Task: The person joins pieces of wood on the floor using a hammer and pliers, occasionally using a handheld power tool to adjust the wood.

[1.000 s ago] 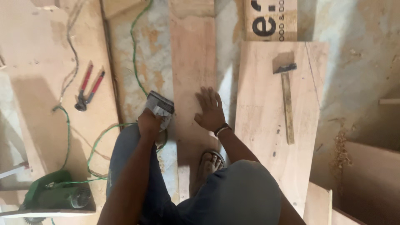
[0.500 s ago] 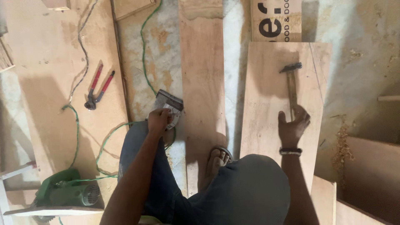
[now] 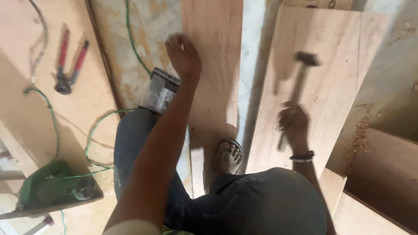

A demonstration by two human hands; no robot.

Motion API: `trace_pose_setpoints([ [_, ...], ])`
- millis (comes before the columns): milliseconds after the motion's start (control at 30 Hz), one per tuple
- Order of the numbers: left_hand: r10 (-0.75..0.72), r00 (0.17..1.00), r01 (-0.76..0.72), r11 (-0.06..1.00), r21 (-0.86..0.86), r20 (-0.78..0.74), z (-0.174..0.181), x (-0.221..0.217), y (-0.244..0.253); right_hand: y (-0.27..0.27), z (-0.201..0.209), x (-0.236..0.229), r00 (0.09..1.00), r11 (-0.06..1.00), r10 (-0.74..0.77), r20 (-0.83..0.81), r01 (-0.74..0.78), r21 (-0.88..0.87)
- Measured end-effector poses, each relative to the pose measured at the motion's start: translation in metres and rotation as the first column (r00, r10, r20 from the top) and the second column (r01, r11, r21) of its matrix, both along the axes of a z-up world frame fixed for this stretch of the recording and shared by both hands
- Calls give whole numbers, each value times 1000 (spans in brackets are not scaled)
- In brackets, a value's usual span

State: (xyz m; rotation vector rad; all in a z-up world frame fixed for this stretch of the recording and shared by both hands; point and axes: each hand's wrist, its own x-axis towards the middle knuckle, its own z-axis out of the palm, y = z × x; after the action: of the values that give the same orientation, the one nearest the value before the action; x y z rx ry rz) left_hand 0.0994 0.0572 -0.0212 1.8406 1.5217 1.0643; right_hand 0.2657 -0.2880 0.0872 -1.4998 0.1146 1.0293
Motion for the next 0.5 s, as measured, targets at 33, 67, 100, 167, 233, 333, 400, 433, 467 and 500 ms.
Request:
trace_pose_setpoints([
  [33,114,993,-113,991,-67,7,-3,14,8,4,6,-20,977,978,207,60,-206,-25],
  [67,226,974,-224,965,-135,4,-5,26,16,14,9,-35,969,970,243,-36,-244,-15],
  [100,339,941,-332,925,-187,6,-4,40,28,34,9,-42,952,959,282,-117,-282,13],
  [167,404,907,-419,844,-335,-117,2,53,33,61,16,-53,959,961,273,-70,-275,-13],
  [233,425,885,-466,789,-400,-193,5,58,34,80,15,-52,949,957,267,169,-281,67],
  [333,418,876,-479,802,-355,-239,5,60,31,99,-11,-32,972,870,107,207,-192,454],
  [400,416,861,-491,831,-262,-292,4,63,34,113,-30,-19,825,734,113,-554,306,606],
  [433,414,855,-499,823,-273,-313,3,63,31,118,-35,-22,963,899,175,-203,-72,432],
  [467,411,848,-506,814,-284,-334,3,63,29,131,-42,-30,928,929,347,135,-359,87],
  [500,417,841,-517,808,-283,-345,3,65,32,145,-44,-31,725,815,578,375,-482,-323],
])
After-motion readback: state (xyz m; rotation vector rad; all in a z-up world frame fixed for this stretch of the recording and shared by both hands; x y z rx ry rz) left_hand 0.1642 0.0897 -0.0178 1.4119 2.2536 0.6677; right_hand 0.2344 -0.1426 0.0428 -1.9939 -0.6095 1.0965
